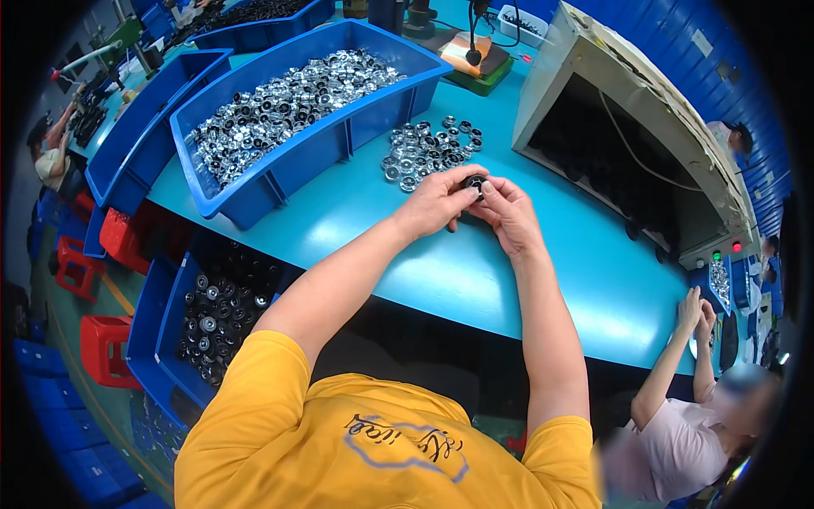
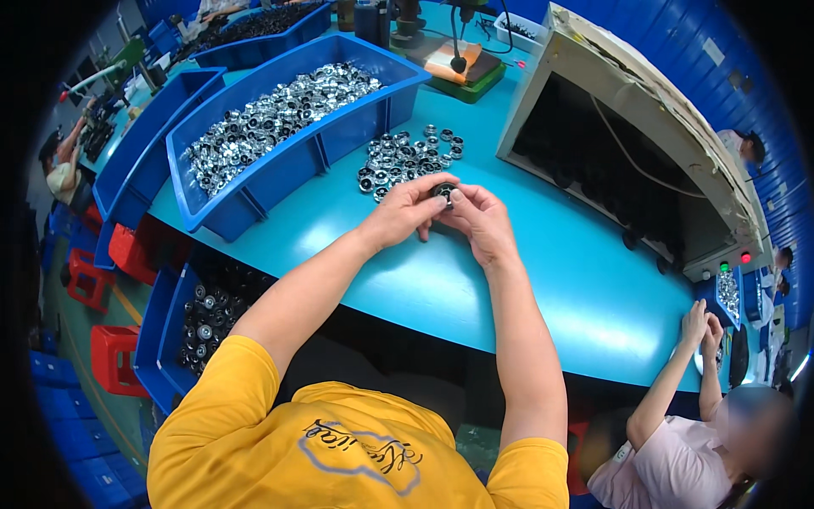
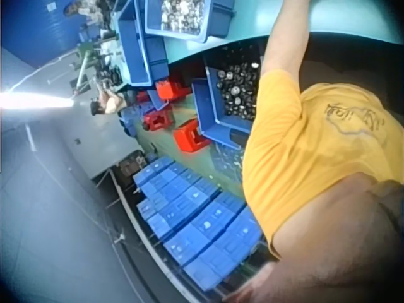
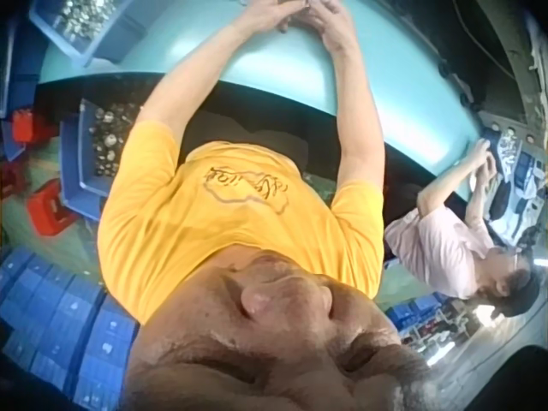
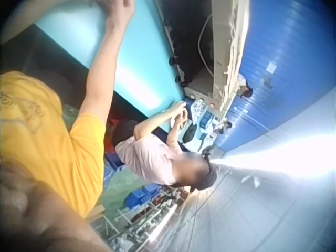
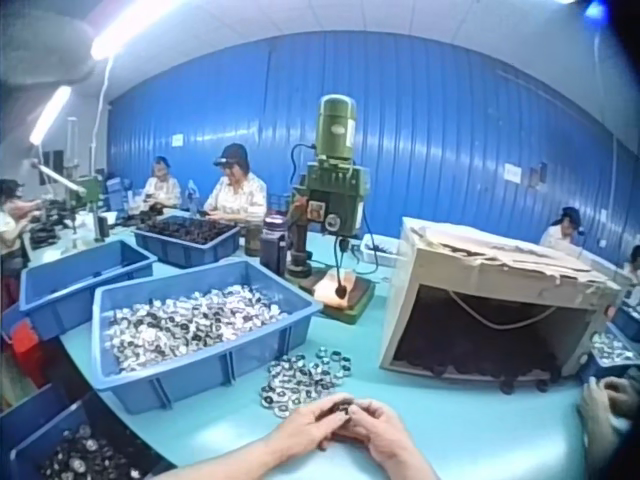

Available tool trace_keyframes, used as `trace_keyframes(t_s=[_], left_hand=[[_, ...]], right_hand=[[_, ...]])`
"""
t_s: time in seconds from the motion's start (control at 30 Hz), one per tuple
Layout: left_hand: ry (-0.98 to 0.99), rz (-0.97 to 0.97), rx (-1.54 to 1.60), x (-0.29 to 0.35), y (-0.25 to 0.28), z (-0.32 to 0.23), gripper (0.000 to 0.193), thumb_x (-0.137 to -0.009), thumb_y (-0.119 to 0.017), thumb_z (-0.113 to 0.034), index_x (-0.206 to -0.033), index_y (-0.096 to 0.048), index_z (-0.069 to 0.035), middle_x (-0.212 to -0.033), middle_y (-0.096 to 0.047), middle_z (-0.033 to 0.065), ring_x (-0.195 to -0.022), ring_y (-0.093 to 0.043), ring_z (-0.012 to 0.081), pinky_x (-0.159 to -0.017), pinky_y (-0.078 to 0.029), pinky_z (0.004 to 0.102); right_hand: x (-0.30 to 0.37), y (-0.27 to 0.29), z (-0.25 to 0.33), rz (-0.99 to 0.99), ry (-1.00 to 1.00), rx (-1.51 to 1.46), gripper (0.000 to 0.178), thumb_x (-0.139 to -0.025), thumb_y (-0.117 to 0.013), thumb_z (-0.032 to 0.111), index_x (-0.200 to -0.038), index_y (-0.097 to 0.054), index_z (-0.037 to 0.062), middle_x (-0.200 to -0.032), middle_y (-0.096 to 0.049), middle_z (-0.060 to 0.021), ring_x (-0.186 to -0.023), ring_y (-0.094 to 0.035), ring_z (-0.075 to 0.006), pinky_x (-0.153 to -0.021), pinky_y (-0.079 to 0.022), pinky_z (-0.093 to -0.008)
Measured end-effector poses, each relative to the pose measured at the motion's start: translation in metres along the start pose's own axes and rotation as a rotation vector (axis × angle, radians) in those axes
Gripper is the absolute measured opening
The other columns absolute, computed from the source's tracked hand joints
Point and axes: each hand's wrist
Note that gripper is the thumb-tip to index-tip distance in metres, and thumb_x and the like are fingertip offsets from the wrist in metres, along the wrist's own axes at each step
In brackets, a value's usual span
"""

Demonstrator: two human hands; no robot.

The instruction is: Manually assemble metal bearings into small plastic wheel components on an industrial production line.

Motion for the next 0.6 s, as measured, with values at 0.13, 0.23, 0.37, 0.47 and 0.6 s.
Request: trace_keyframes(t_s=[0.13, 0.23, 0.37, 0.47, 0.6], left_hand=[[-0.01, -0.081, -0.067, -0.003, 0.004, 0.004, 0.035, -0.097, -0.056, -0.008, -0.131, -0.063, -0.007, -0.074, -0.057, 0.0008, -0.055, -0.053, 0.0067, -0.048, -0.047, 0.0234], [-0.015, -0.163, -0.101, -0.003, 0.002, 0.006, 0.034, -0.095, -0.055, -0.005, -0.128, -0.067, -0.008, -0.073, -0.058, 0.001, -0.055, -0.053, 0.006, -0.046, -0.046, 0.0223], [-0.016, -0.127, -0.158, -0.004, 0.005, 0.007, 0.037, -0.095, -0.057, -0.006, -0.131, -0.065, -0.01, -0.079, -0.061, 0.001, -0.059, -0.053, 0.0057, -0.048, -0.047, 0.0226], [-0.029, -0.086, -0.113, -0.004, 0.0, 0.008, 0.042, -0.092, -0.065, -0.006, -0.134, -0.062, -0.009, -0.09, -0.065, 0.0013, -0.065, -0.054, 0.0065, -0.056, -0.049, 0.0228], [-0.253, -0.083, -0.287, -0.002, -0.003, 0.015, 0.051, -0.084, -0.075, -0.006, -0.133, -0.061, -0.007, -0.098, -0.067, 0.0014, -0.071, -0.056, 0.0075, -0.067, -0.051, 0.024]], right_hand=[[-0.001, -0.003, -0.003, -0.026, 0.027, 0.065, 0.029, -0.093, -0.072, 0.016, -0.115, -0.064, -0.0017, -0.105, -0.07, -0.0102, -0.089, -0.069, -0.017, -0.082, -0.058, -0.0312], [0.0, -0.011, -0.009, -0.108, 0.161, 0.353, 0.031, -0.092, -0.074, 0.016, -0.115, -0.064, -0.0021, -0.106, -0.07, -0.0104, -0.09, -0.068, -0.0157, -0.08, -0.058, -0.0299], [-0.001, -0.013, -0.011, -0.185, 0.133, 0.395, 0.03, -0.09, -0.075, 0.014, -0.113, -0.065, -0.0017, -0.105, -0.07, -0.0091, -0.091, -0.068, -0.015, -0.078, -0.058, -0.0294], [0.0, -0.013, -0.005, -0.174, 0.042, 0.183, 0.029, -0.09, -0.076, 0.013, -0.112, -0.064, -0.0017, -0.104, -0.07, -0.0086, -0.092, -0.068, -0.0157, -0.078, -0.058, -0.0304], [-0.001, -0.006, -0.003, -0.147, -0.024, 0.049, 0.028, -0.089, -0.075, 0.01, -0.112, -0.063, -0.0017, -0.103, -0.069, -0.0095, -0.092, -0.068, -0.0172, -0.077, -0.059, -0.0304]])
Point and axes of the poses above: each hand's wrist, its own x-axis away from the middle knuckle, its own y-axis out of the back of the hand, z = x × y
